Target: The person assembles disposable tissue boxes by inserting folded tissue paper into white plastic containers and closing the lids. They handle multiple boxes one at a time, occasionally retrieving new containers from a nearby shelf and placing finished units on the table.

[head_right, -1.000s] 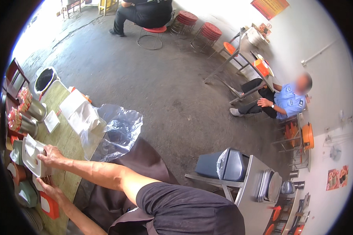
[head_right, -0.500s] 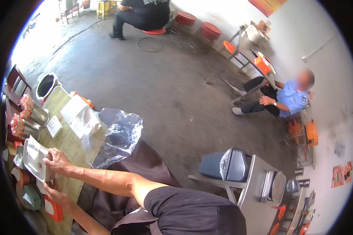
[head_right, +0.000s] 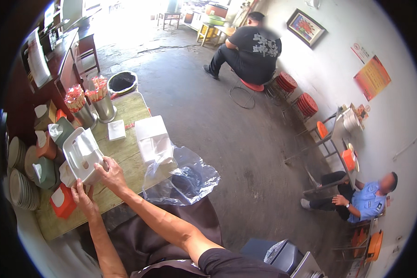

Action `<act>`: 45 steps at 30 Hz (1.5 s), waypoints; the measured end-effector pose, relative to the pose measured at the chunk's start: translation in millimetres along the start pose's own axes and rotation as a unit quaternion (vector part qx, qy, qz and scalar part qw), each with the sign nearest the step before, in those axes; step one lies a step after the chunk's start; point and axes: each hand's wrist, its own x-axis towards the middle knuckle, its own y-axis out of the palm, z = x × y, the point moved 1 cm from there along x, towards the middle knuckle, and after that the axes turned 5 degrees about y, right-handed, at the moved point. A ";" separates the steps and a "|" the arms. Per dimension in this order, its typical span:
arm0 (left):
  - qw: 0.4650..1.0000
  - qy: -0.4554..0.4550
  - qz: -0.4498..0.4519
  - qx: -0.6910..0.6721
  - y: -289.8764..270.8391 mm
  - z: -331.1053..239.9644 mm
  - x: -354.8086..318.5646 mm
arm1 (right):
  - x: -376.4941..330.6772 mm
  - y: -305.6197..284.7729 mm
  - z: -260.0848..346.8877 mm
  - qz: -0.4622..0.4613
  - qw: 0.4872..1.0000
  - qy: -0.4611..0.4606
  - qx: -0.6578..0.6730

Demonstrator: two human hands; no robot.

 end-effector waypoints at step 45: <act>0.994 -0.059 0.080 -0.052 0.5 -20.1 -33.2 | -27.1 -52.7 10.1 0.157 0.937 0.172 0.260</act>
